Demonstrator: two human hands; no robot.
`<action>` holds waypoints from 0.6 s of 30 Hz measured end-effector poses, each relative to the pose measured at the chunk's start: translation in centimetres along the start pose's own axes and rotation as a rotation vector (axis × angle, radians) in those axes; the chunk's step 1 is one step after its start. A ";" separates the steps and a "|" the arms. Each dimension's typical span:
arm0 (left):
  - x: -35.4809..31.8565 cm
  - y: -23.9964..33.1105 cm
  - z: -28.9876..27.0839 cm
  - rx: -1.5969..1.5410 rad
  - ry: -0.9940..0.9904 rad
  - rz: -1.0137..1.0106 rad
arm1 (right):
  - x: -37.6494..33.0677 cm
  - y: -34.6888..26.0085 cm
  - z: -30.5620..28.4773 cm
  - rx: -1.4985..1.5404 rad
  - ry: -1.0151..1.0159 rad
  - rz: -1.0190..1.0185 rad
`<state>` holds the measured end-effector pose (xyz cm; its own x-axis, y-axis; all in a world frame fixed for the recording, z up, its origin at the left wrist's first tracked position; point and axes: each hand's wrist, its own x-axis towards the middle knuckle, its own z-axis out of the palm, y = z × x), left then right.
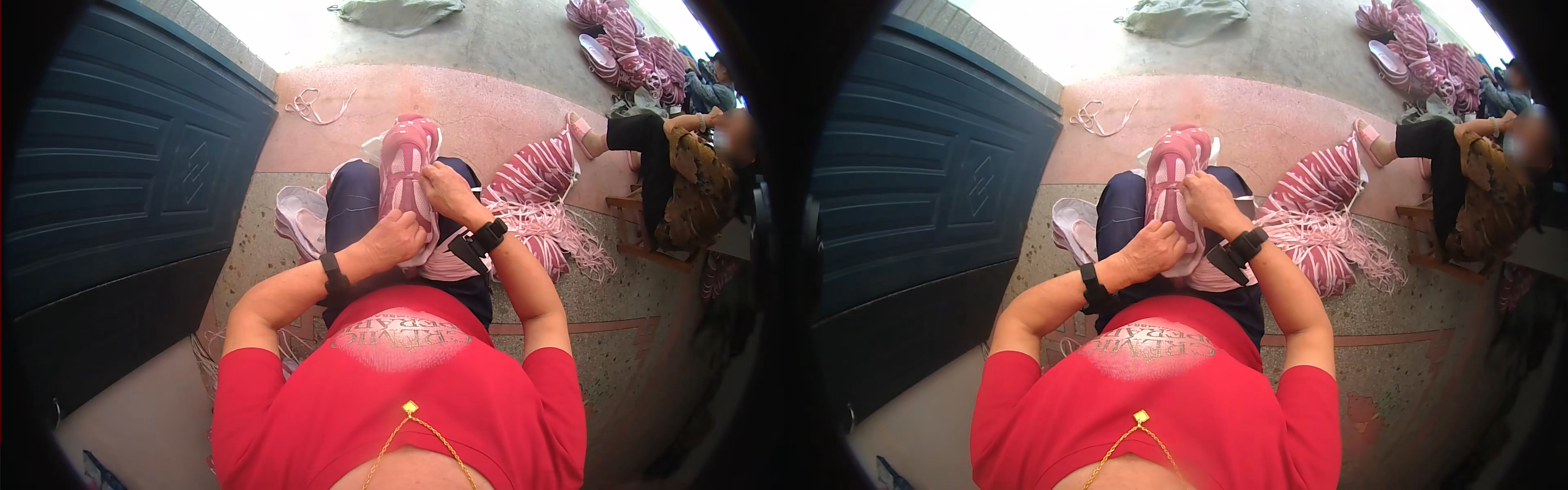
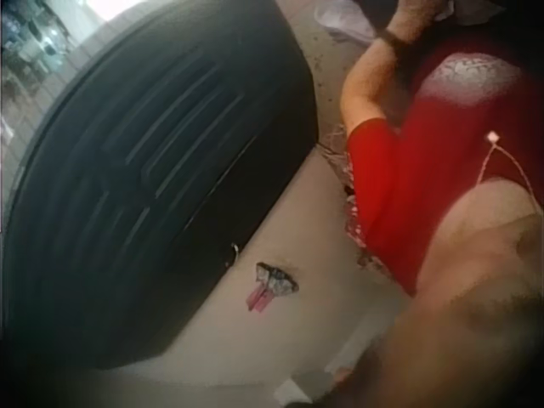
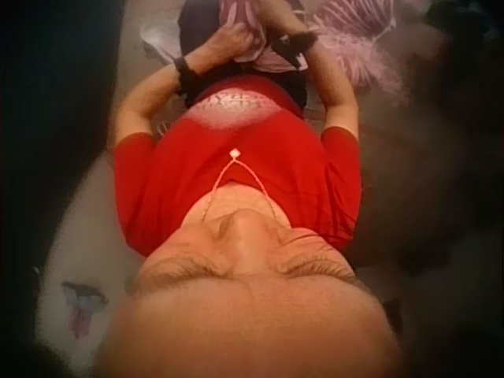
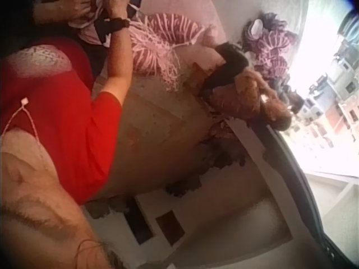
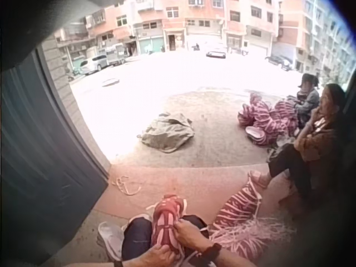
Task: The person sits on the floor and laces a pink sneaker by hand. They repeatedly thread the pink shoelaces through the eyelets, pull them tight, and adjust the tension. The task involves handling the shoe and laces to secure the footwear.
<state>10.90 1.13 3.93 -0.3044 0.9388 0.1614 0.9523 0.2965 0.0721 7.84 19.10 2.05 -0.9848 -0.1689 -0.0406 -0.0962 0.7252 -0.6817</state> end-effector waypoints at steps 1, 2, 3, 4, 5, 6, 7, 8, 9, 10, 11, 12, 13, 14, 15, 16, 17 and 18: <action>0.0 0.2 0.2 0.004 -0.011 0.008 | 0.2 0.1 0.1 -0.028 -0.014 0.003; 0.3 0.3 -0.1 -0.010 -0.013 0.021 | 0.3 0.1 0.2 -0.039 -0.022 0.008; 0.6 0.4 -0.5 -0.024 -0.016 0.034 | 0.4 0.1 0.3 -0.051 -0.031 0.013; 0.9 0.4 -0.7 -0.038 -0.019 0.046 | 0.6 0.1 0.4 -0.062 -0.040 0.018; 0.9 0.4 -0.6 -0.054 -0.022 0.048 | 0.7 0.3 0.6 -0.080 -0.051 0.015; 1.0 0.2 -0.4 -0.069 -0.024 0.051 | 0.9 0.5 0.8 -0.098 -0.062 0.011; 1.0 0.1 -0.3 -0.085 -0.027 0.054 | 1.1 0.7 1.0 -0.116 -0.073 0.008; 1.0 -0.2 -0.7 -0.100 -0.051 0.058 | 1.3 0.6 1.0 -0.121 -0.102 0.033; 0.9 -0.5 -1.1 -0.116 -0.075 0.062 | 1.5 0.5 1.1 -0.127 -0.130 0.059; 0.8 -0.8 -1.5 -0.131 -0.099 0.066 | 1.8 0.4 1.2 -0.133 -0.159 0.084; 0.7 -1.2 -1.6 -0.209 -0.066 0.051 | 2.1 0.7 1.4 -0.105 -0.159 0.080; 0.7 -1.5 -1.7 -0.287 -0.034 0.037 | 2.4 1.0 1.7 -0.077 -0.160 0.076; 0.7 -2.0 -1.8 -0.365 -0.001 0.022 | 2.6 1.4 1.9 -0.049 -0.160 0.072; 0.9 -3.0 -2.3 -0.451 0.059 -0.039 | 2.7 1.6 1.7 0.154 -0.221 0.153; 1.2 -4.4 -2.8 -0.534 0.120 -0.102 | 2.7 1.9 1.2 0.359 -0.281 0.231; 1.0 -6.0 -1.6 -0.566 0.202 -0.278 | 2.7 2.0 0.9 0.565 -0.339 0.308; 1.8 -7.1 -1.9 -0.580 0.254 -0.410 | 2.4 2.4 1.2 0.552 -0.251 0.267; 1.6 -8.2 -1.1 -0.603 0.251 -0.474 | 2.0 2.6 1.8 0.532 -0.175 0.218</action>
<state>2.56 0.03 4.68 -0.7371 0.6482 0.1913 0.5676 0.4401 0.6957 5.90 19.50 -1.11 -0.9310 -0.1938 -0.3092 0.2350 0.3296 -0.9144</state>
